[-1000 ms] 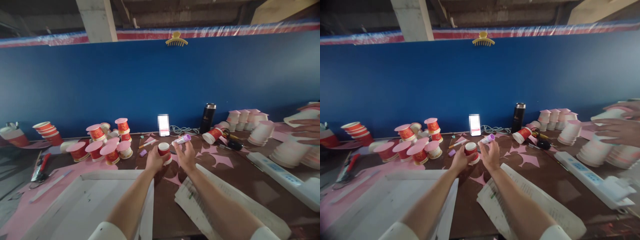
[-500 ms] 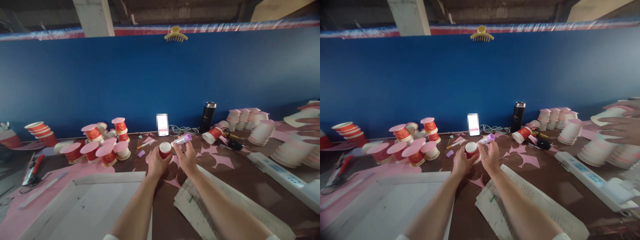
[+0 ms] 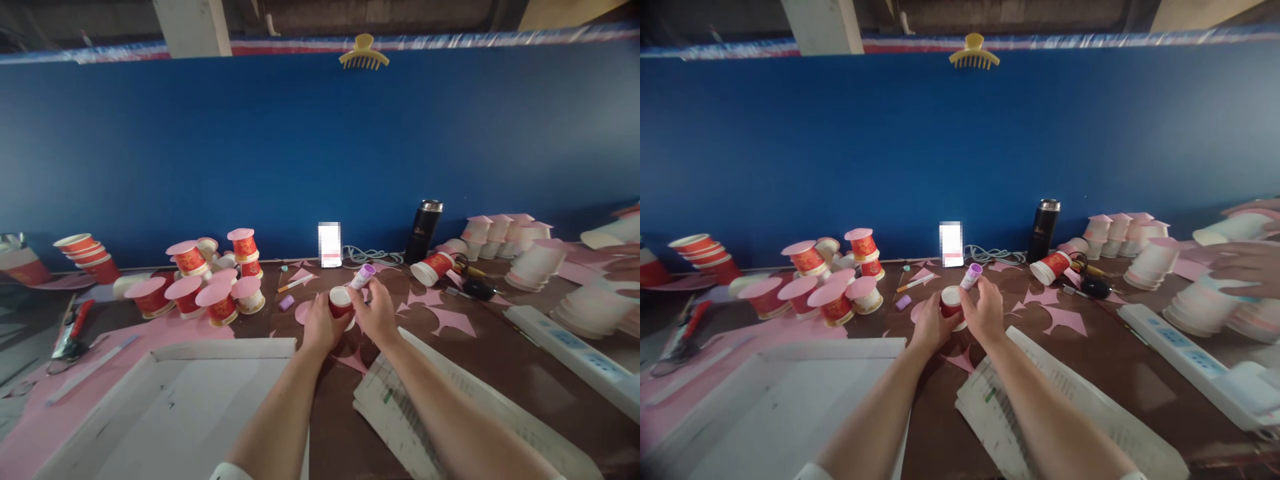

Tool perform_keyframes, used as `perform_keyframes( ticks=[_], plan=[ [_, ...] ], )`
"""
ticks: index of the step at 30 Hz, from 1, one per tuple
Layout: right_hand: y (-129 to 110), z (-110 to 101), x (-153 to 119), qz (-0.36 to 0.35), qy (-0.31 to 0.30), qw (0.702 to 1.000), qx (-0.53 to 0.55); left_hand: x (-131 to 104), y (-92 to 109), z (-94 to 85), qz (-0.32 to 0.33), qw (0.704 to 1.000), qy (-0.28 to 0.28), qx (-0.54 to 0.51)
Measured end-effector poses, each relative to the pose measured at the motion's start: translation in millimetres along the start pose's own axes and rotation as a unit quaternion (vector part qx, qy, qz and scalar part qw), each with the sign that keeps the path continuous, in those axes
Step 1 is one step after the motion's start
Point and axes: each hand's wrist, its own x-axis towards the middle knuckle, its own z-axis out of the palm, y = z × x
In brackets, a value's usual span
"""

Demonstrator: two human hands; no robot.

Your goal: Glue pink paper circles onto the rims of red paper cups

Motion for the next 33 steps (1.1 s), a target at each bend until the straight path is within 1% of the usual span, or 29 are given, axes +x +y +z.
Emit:
perform_keyframes(
  ticks=[5, 8, 11, 14, 16, 18, 22, 29, 33],
  plan=[
    [8.3, 1.4, 3.2, 0.017, 0.016, 1.000, -0.004, -0.6, -0.5, -1.0, -0.004, 1.000, -0.002, -0.004],
    [9.8, 0.6, 5.1, 0.039, 0.031, 0.998, 0.024, -0.4, -1.0, -0.3, -0.009, 1.000, -0.004, -0.002],
    [4.4, 0.1, 6.3, 0.053, 0.029, 0.995, 0.079, -0.3, -0.1, 0.3, -0.005, 1.000, 0.000, 0.006],
    [-6.7, 1.5, 7.8, 0.041, 0.003, 0.995, 0.095, -0.3, 0.4, 1.2, -0.011, 1.000, 0.004, -0.002],
    [-14.1, 3.6, 9.4, 0.020, -0.016, 0.997, 0.077, -0.1, -0.8, 2.4, -0.015, 1.000, 0.004, -0.006],
    [-19.4, 6.4, 11.3, -0.003, -0.039, 0.999, 0.037, 0.2, -3.1, 4.2, -0.009, 1.000, 0.004, 0.001],
    [-21.0, 11.8, 14.8, -0.026, -0.074, 0.996, -0.051, 0.8, -6.9, 7.1, 0.014, 1.000, 0.009, 0.018],
    [-14.7, 11.5, 15.0, -0.035, -0.034, 0.993, -0.111, -0.2, -3.2, 5.2, 0.003, 1.000, 0.012, 0.008],
    [-16.8, 8.6, 10.9, -0.024, -0.033, 0.990, -0.133, -0.9, -3.0, 4.9, 0.000, 1.000, 0.012, -0.006]
  ],
)
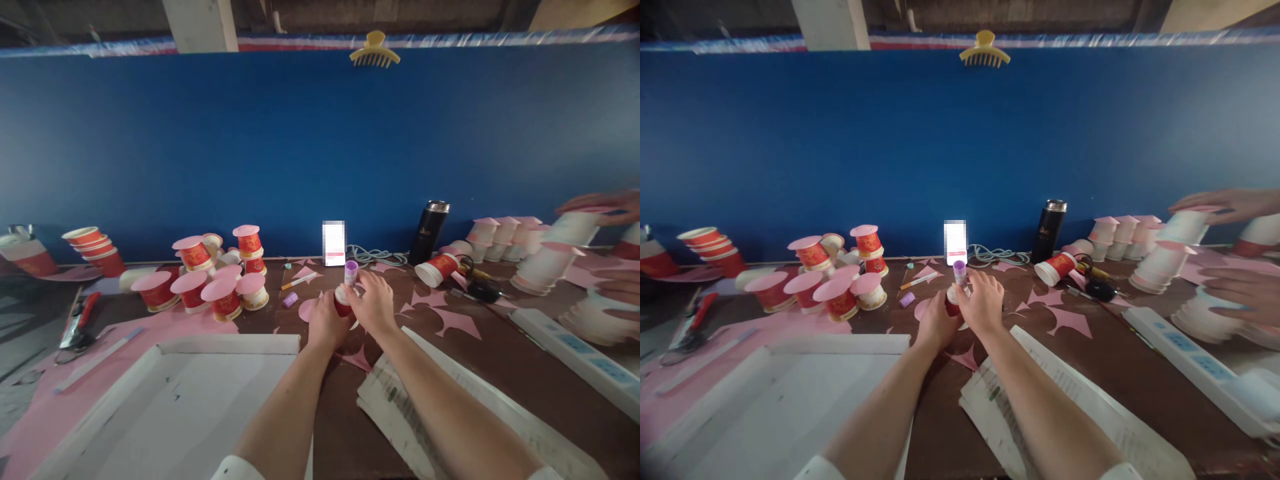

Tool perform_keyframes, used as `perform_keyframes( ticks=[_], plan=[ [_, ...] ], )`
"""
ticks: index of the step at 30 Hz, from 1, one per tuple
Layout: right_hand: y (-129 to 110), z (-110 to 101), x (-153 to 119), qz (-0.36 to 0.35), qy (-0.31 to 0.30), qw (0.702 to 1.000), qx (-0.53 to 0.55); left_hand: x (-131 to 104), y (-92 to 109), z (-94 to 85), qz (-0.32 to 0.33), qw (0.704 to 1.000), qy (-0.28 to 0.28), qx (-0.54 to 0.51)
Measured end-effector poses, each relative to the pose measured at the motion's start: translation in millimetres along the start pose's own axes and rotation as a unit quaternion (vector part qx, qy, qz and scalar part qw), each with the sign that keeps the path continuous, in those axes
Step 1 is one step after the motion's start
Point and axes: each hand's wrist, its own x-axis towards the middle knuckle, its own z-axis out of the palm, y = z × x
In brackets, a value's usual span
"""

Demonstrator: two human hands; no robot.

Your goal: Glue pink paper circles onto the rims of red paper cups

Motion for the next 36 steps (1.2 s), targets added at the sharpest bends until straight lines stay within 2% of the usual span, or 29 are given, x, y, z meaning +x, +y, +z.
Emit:
perform_keyframes(
  ticks=[8, 11, 14, 17, 20, 22, 29, 34, 36],
  plan=[
    [-2.9, -4.1, -8.0, -0.006, 0.001, 1.000, -0.022, -1.3, -0.8, -0.5, -0.008, 1.000, -0.002, 0.008],
    [-3.3, -8.8, -8.0, -0.003, -0.014, 1.000, 0.008, -1.4, -1.0, -1.2, -0.003, 1.000, -0.004, 0.013],
    [-2.4, -13.2, -6.9, 0.003, -0.047, 0.996, 0.082, -1.7, -0.2, -2.8, -0.002, 1.000, -0.012, 0.015],
    [1.7, -14.8, -4.5, 0.061, -0.042, 0.979, 0.189, -1.9, 2.5, -5.0, -0.019, 1.000, -0.016, 0.004],
    [8.9, -13.9, -1.2, 0.133, 0.007, 0.951, 0.280, -1.7, 5.4, -6.3, -0.025, 1.000, -0.010, -0.008],
    [13.4, -13.5, 0.6, 0.151, 0.032, 0.942, 0.299, -1.6, 6.4, -6.6, -0.025, 1.000, -0.003, -0.009],
    [12.9, -18.0, -1.1, 0.139, 0.026, 0.951, 0.275, -0.7, 5.8, -7.0, -0.048, 0.999, 0.007, -0.005],
    [12.0, -16.9, -3.3, 0.103, -0.029, 0.976, 0.191, 1.5, 4.2, -5.5, -0.048, 0.999, -0.005, 0.001],
    [15.4, -13.9, -3.2, 0.100, -0.032, 0.982, 0.156, 1.8, 3.6, -5.0, -0.047, 0.999, -0.005, 0.001]
  ],
)
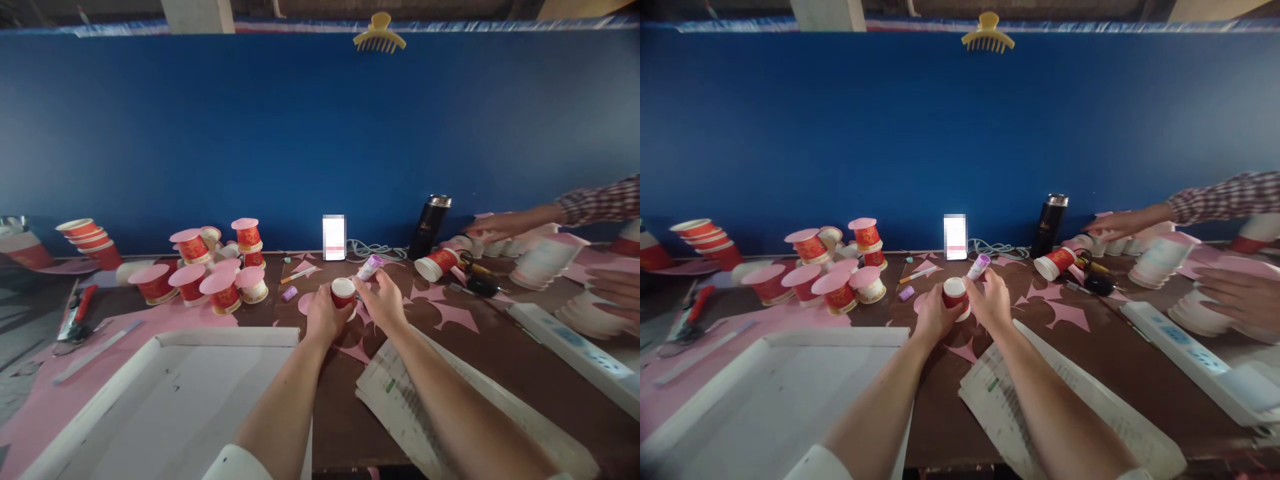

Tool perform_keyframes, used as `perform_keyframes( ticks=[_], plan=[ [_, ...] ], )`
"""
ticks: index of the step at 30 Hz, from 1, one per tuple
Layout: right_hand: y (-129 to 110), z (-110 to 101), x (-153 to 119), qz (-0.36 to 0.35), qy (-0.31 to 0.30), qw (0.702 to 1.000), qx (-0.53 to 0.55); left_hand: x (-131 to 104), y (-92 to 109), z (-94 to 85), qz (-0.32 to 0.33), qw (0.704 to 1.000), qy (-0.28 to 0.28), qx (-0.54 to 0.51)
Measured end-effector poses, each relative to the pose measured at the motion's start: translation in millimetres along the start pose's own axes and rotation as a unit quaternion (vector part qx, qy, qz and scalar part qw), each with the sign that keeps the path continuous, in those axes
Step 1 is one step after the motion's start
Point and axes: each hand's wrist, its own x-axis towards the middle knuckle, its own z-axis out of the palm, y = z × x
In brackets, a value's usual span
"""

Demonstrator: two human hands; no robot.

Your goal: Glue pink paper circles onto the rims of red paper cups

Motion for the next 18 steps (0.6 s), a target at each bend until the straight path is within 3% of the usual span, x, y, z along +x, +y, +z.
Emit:
perform_keyframes(
  ticks=[3, 7, 14, 18],
  plan=[
    [7.4, 1.9, 2.1, 0.007, 0.027, 0.999, -0.040, -0.7, -1.0, 0.2, 0.008, 1.000, 0.004, -0.004],
    [7.7, 0.5, 1.4, -0.002, 0.042, 0.999, 0.004, -1.2, -1.5, 0.2, 0.015, 1.000, 0.009, -0.003],
    [-6.8, 1.6, -5.4, -0.089, -0.008, 0.996, -0.022, -0.1, 0.1, 0.0, -0.006, 1.000, 0.001, -0.004],
    [-1.0, 1.2, -2.6, -0.087, 0.041, 0.994, -0.059, -1.0, 0.2, -0.9, 0.007, 1.000, 0.007, -0.008]
  ],
)
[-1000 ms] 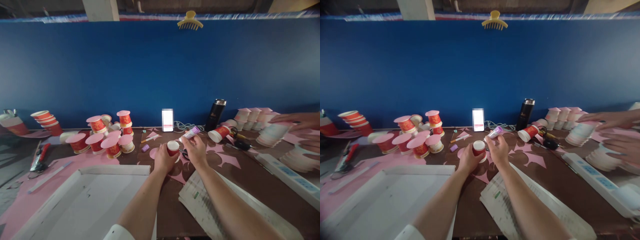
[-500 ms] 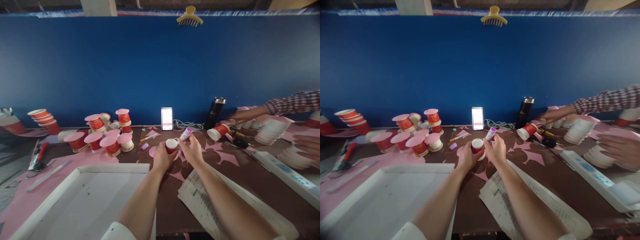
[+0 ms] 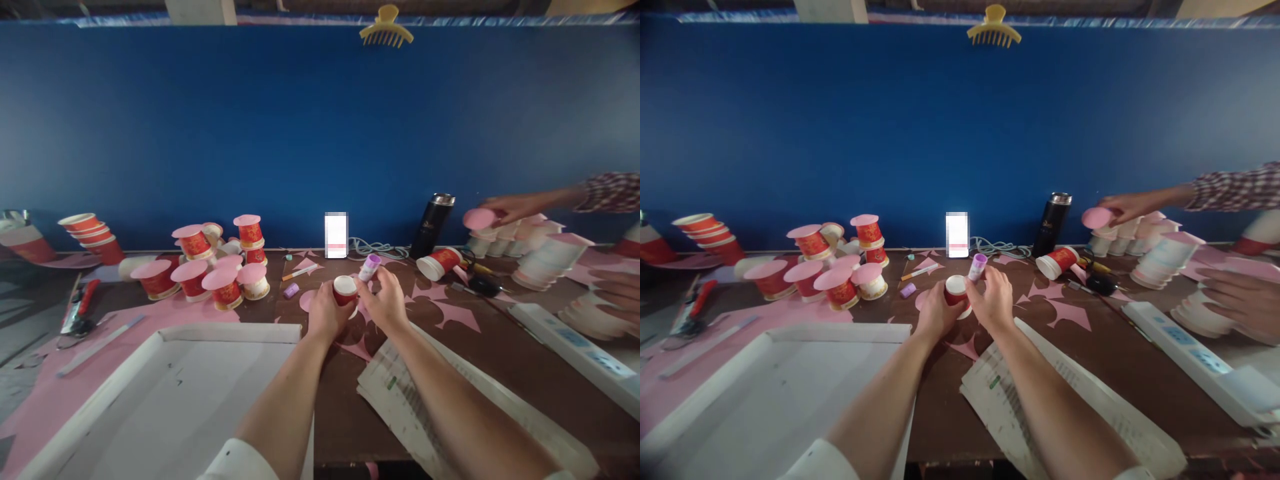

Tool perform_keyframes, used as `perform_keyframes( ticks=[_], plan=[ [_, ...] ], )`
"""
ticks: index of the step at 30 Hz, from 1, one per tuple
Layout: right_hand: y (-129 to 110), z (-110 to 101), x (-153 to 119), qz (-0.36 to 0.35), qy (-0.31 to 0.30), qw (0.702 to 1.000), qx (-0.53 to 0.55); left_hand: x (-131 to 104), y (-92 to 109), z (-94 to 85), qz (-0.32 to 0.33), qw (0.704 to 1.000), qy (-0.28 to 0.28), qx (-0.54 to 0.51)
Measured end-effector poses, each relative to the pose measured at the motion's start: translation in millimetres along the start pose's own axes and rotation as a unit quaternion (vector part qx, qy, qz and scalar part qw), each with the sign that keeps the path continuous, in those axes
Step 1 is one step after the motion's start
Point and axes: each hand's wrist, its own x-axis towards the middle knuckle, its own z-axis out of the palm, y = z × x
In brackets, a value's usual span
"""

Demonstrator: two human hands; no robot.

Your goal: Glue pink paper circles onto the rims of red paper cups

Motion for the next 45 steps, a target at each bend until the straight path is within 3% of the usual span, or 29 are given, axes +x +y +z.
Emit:
perform_keyframes(
  ticks=[4, 10, 15, 19, 22, 25, 29, 34, 38, 45],
  plan=[
    [2.3, -4.2, 0.1, 0.030, 0.004, 0.999, 0.045, -0.8, -0.3, -1.0, 0.006, 1.000, -0.001, 0.000],
    [-7.5, -3.1, -4.5, -0.051, -0.066, 0.995, 0.053, -1.4, 0.0, -2.4, 0.002, 1.000, -0.013, -0.001],
    [-3.1, -0.7, -2.1, -0.045, -0.029, 0.999, 0.007, -0.1, 1.2, -1.2, -0.011, 1.000, -0.007, 0.003],
    [4.5, -0.1, 0.6, 0.001, 0.017, 0.999, -0.033, -0.4, 1.3, -1.7, 0.003, 1.000, -0.008, 0.000],
    [8.6, -0.4, 2.2, 0.032, 0.040, 0.999, 0.001, -1.3, 0.7, -2.3, 0.008, 1.000, -0.006, -0.006],
    [8.8, -1.0, 3.0, 0.034, 0.022, 0.997, 0.058, -1.5, 0.1, -2.0, 0.011, 1.000, -0.005, -0.004],
    [8.2, 0.8, 3.5, 0.034, -0.035, 0.997, 0.055, -0.9, -0.2, -1.3, 0.002, 1.000, -0.013, 0.002],
    [18.5, 4.4, 5.5, 0.038, -0.012, 0.999, 0.006, 0.0, -0.9, -0.5, -0.005, 1.000, -0.020, -0.005],
    [17.9, 0.9, 5.4, 0.057, 0.008, 0.996, 0.071, 0.2, -1.1, 0.1, -0.001, 1.000, -0.017, -0.005],
    [1.2, 1.1, -0.6, -0.011, -0.038, 0.997, 0.067, -0.2, -0.9, 0.8, 0.005, 1.000, -0.009, 0.005]
  ],
)
